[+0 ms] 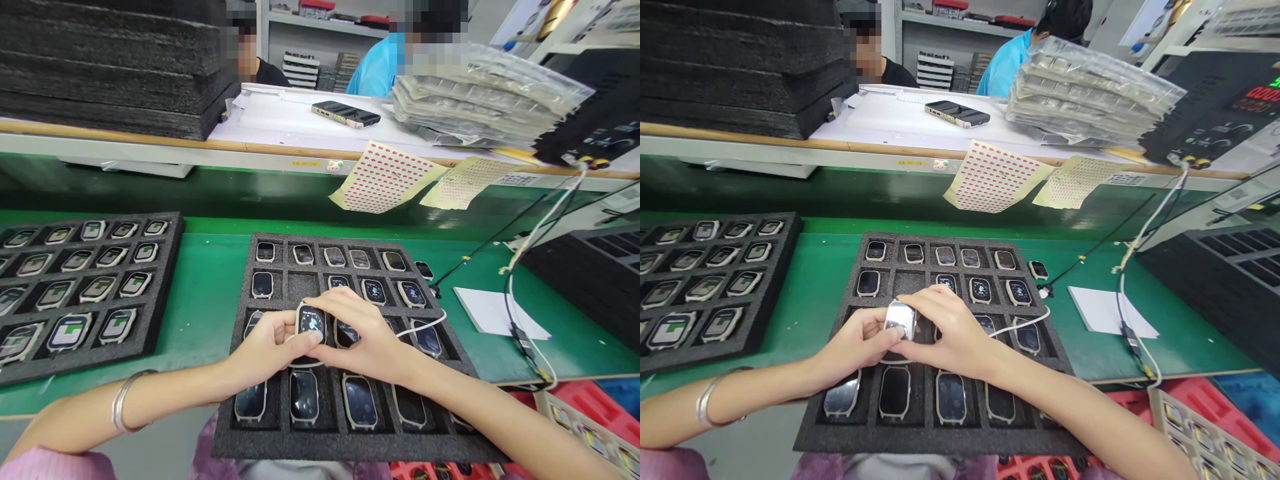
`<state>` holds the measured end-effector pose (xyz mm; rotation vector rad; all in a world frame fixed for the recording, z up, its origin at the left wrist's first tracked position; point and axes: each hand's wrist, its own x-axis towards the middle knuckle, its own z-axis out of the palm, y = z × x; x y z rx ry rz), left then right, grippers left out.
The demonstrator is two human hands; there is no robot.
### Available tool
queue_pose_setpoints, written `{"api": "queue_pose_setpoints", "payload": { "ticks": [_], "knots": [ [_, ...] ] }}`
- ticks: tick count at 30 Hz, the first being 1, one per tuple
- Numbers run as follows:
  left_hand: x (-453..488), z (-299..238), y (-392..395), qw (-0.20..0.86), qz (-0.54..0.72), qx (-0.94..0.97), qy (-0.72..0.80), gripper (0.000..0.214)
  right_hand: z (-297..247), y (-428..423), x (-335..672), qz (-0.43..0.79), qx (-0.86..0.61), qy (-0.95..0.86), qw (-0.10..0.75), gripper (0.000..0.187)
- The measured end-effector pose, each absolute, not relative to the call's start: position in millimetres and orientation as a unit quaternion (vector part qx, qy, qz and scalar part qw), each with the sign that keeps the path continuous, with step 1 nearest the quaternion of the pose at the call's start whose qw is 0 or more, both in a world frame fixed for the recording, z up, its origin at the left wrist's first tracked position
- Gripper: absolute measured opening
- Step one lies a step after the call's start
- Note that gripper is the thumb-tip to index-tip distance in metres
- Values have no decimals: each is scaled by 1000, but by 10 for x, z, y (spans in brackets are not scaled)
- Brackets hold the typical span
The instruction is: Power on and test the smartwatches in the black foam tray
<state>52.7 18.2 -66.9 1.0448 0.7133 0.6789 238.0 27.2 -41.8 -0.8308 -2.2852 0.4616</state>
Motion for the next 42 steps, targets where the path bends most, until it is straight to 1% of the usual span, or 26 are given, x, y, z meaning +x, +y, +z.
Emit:
{"api": "queue_pose_setpoints", "payload": {
  "ticks": [2,5,10,12,18,22,30,38,42],
  "knots": [
    [540,-683,183,745,317,495,314,36,-392,276,2396,188,-332,-866,323,40],
    [549,-720,187,743,326,505,293,33,-341,282,2426,176,-321,-881,301,41],
    [547,-737,185,762,317,476,304,28,-289,268,2440,132,-314,-914,220,33],
    [545,-725,184,762,311,470,320,26,-322,261,2421,119,-321,-916,211,32],
    [538,-688,187,755,323,463,333,25,-467,288,2364,100,-318,-907,256,34],
    [525,-666,179,747,335,474,326,23,-453,294,2367,109,-312,-905,267,37],
    [520,-656,161,747,326,478,326,29,-473,277,2357,124,-308,-899,287,38],
    [487,-752,169,772,308,460,312,28,-571,313,2369,163,-285,-892,310,49],
    [480,-724,172,766,304,471,315,29,-575,313,2390,177,-275,-893,309,54]
  ]
}}
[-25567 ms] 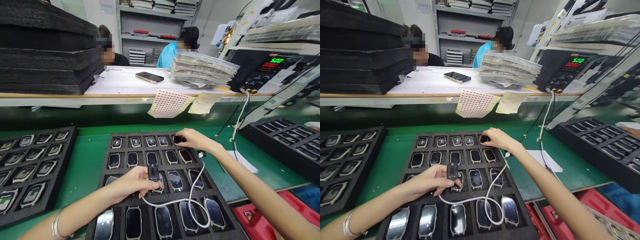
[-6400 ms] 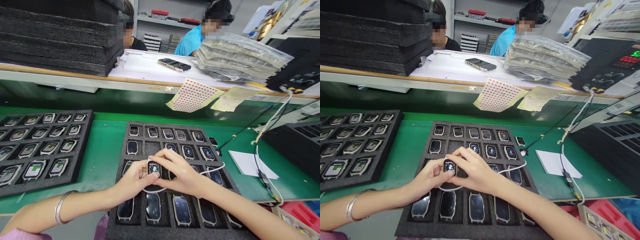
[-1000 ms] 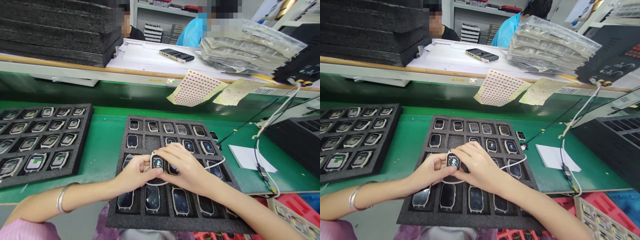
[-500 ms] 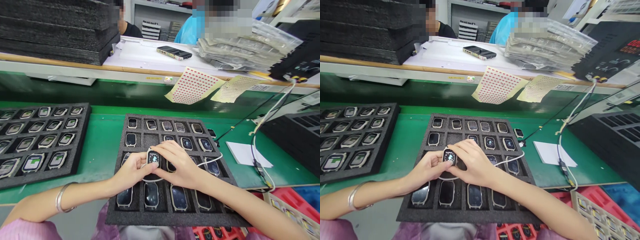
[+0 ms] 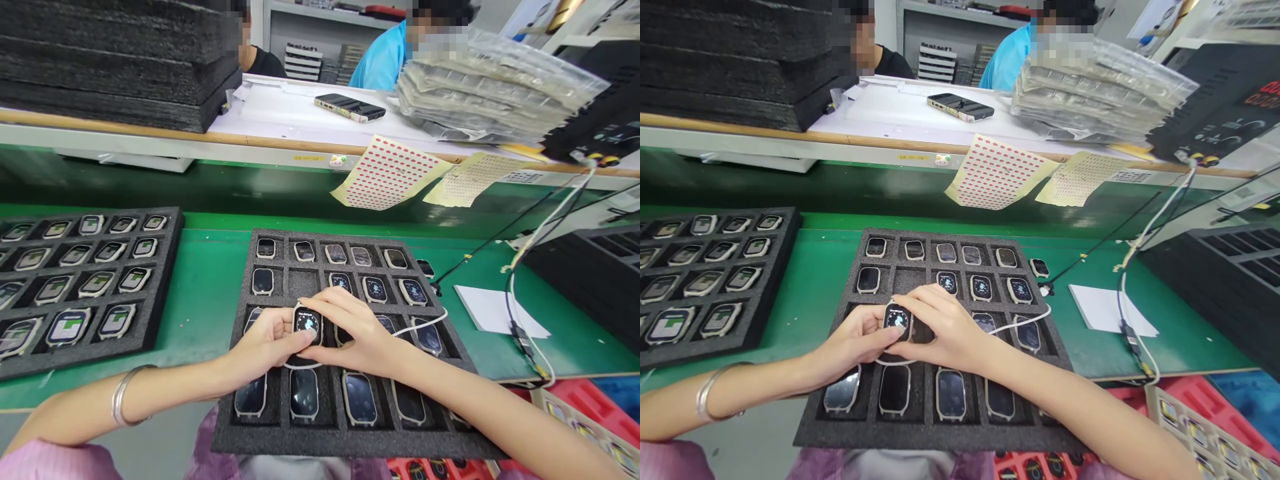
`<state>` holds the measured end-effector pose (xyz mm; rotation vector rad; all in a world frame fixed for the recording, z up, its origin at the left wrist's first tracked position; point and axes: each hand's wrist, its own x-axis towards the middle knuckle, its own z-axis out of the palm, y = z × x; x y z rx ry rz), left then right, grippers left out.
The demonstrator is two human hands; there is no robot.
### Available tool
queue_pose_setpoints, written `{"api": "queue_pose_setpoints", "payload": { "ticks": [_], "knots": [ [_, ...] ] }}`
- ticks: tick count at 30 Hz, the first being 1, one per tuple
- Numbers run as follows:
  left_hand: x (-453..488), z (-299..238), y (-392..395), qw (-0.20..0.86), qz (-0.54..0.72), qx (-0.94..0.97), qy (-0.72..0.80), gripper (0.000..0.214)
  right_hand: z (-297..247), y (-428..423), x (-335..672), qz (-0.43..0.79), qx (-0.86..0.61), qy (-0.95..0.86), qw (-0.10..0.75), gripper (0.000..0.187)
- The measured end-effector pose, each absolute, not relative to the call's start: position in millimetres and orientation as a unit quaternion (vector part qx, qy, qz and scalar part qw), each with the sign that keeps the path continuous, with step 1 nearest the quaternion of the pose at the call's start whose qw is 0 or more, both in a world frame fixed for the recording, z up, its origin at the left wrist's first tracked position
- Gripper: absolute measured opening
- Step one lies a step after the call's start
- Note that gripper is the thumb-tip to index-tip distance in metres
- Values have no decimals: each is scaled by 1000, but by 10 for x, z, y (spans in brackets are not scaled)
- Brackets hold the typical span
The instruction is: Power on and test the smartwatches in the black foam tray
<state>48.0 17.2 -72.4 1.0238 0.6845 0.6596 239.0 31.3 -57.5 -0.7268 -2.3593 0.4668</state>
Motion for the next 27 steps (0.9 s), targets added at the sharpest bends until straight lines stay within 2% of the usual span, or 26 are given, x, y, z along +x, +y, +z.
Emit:
{"api": "queue_pose_setpoints", "payload": {
  "ticks": [10,13,18,22,27],
  "knots": [
    [481,-656,163,759,318,486,295,25,-569,305,2413,218,-252,-885,325,59],
    [474,-674,161,776,315,462,292,26,-531,309,2414,280,-251,-864,335,59],
    [456,-686,213,837,295,400,231,23,-481,337,2389,436,-294,-782,333,32],
    [448,-701,263,866,293,357,191,22,-517,353,2343,536,-345,-701,319,35],
    [443,-721,277,879,285,333,190,22,-593,379,2324,603,-344,-643,323,37]
  ]
}}
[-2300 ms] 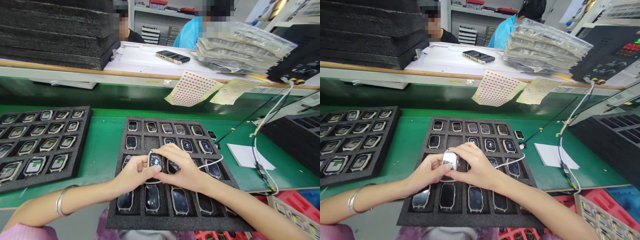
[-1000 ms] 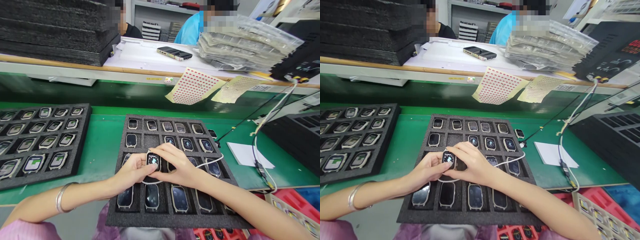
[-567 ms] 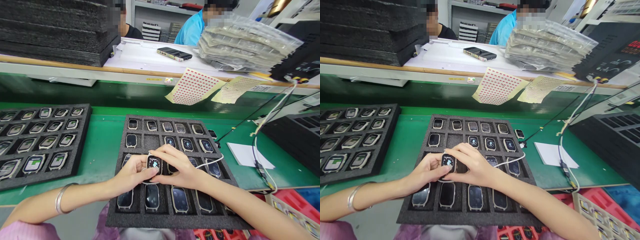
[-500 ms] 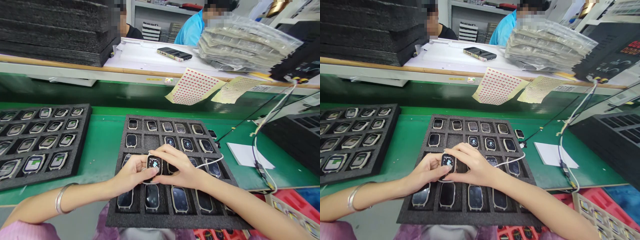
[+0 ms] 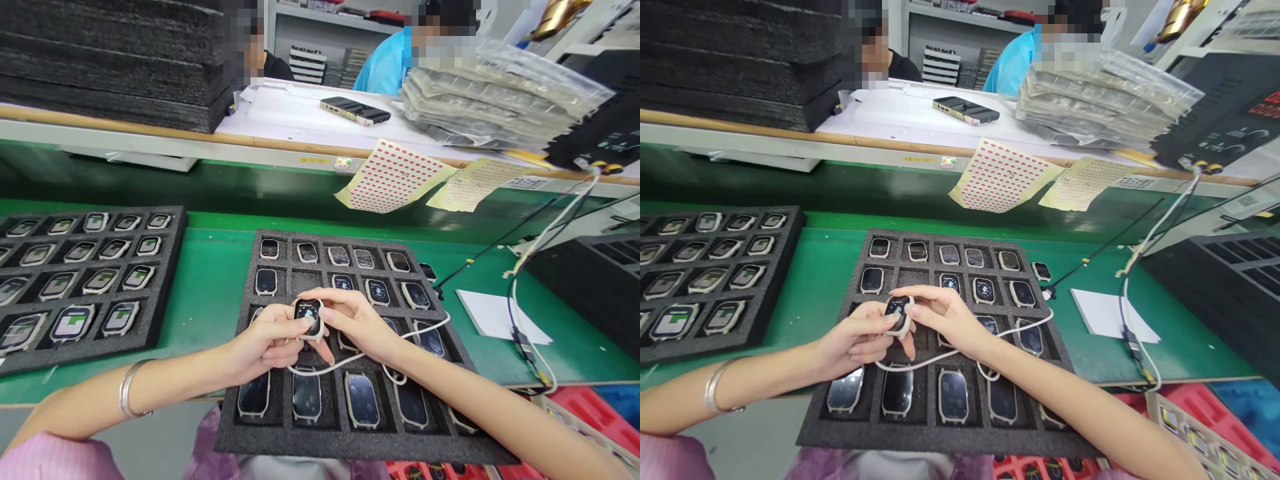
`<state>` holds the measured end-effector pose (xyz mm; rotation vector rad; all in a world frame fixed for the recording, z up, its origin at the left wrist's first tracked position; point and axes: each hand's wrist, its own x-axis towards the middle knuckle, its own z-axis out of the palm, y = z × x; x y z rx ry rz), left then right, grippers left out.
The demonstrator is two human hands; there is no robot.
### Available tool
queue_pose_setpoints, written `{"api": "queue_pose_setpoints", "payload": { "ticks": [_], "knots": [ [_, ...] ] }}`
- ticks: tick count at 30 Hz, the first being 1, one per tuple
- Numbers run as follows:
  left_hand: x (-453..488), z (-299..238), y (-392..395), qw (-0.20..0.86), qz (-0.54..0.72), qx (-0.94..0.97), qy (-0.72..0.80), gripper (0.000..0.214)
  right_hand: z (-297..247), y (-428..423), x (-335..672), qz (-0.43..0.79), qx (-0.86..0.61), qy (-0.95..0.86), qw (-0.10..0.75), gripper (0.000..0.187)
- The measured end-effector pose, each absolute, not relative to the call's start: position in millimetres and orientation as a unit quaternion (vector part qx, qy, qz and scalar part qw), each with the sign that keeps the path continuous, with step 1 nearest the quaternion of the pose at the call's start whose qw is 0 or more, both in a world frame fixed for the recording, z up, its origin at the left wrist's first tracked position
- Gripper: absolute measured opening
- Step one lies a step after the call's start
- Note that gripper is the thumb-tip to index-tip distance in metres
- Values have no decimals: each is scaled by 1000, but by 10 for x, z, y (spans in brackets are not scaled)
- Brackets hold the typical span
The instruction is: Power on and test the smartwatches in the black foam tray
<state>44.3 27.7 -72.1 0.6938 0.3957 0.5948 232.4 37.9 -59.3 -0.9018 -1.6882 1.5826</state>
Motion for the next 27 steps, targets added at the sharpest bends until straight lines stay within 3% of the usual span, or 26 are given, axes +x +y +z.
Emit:
{"api": "queue_pose_setpoints", "payload": {
  "ticks": [7,12,17,23,27],
  "knots": [
    [456,-678,224,844,303,374,236,24,-517,411,2378,581,-305,-688,310,37],
    [503,-660,182,789,339,407,313,24,-396,353,2395,370,-299,-838,266,58],
    [535,-720,197,779,316,453,297,29,-380,294,2418,166,-338,-896,236,42],
    [526,-722,231,785,299,446,310,35,-278,328,2498,220,-342,-864,297,45],
    [532,-719,236,796,311,422,302,32,-320,333,2487,176,-311,-899,252,45]
  ]
}}
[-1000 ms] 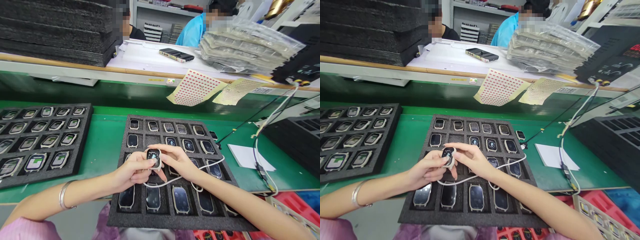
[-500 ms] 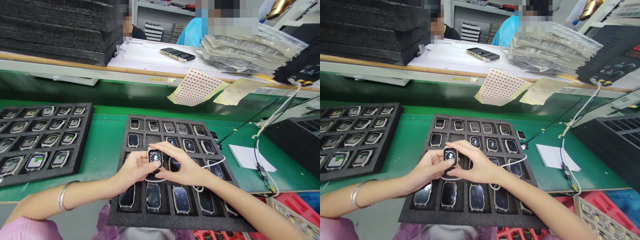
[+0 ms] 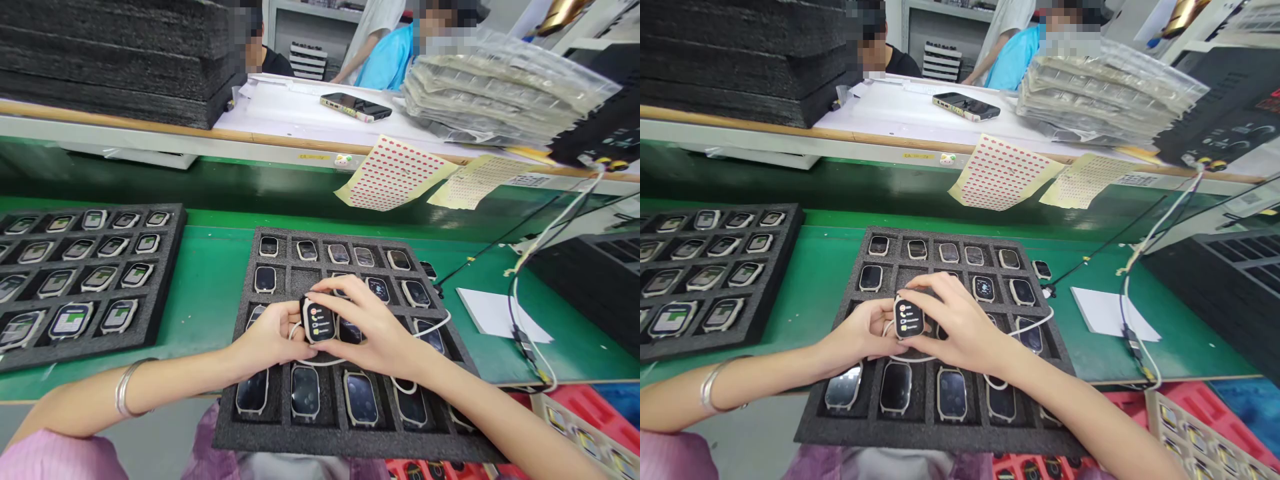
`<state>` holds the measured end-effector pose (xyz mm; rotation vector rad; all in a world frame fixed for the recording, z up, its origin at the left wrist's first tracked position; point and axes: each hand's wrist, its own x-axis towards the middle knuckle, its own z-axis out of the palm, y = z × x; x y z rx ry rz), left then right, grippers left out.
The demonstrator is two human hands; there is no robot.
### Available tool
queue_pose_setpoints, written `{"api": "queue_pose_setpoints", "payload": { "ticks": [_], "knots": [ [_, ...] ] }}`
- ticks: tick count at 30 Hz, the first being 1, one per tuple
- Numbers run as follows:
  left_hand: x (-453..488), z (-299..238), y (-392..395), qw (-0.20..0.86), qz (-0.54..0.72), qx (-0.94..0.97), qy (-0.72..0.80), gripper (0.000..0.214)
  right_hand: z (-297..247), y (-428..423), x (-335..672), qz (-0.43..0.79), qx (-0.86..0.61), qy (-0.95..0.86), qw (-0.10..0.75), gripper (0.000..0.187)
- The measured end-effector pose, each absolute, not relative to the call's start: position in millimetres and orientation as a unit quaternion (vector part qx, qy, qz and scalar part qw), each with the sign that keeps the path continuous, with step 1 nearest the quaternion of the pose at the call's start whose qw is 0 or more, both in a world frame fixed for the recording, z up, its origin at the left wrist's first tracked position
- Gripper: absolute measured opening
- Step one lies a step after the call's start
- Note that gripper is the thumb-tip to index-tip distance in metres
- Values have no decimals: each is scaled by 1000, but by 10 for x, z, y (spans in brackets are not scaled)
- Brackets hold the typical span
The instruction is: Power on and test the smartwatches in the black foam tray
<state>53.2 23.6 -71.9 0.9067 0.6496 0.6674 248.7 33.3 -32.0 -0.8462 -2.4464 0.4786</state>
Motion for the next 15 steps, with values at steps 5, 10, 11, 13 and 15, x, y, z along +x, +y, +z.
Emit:
{"api": "queue_pose_setpoints", "payload": {
  "ticks": [5,10,11,13,15],
  "knots": [
    [528,-728,226,799,325,418,285,32,-419,327,2446,166,-315,-910,212,41],
    [519,-714,206,767,302,475,308,35,-471,337,2442,177,-326,-900,229,43],
    [518,-713,205,765,296,479,314,36,-479,340,2441,180,-326,-898,233,43],
    [514,-713,205,764,291,480,318,37,-491,345,2440,182,-326,-898,231,44],
    [508,-711,207,765,293,480,313,35,-496,346,2438,180,-327,-900,225,44]
  ]
}}
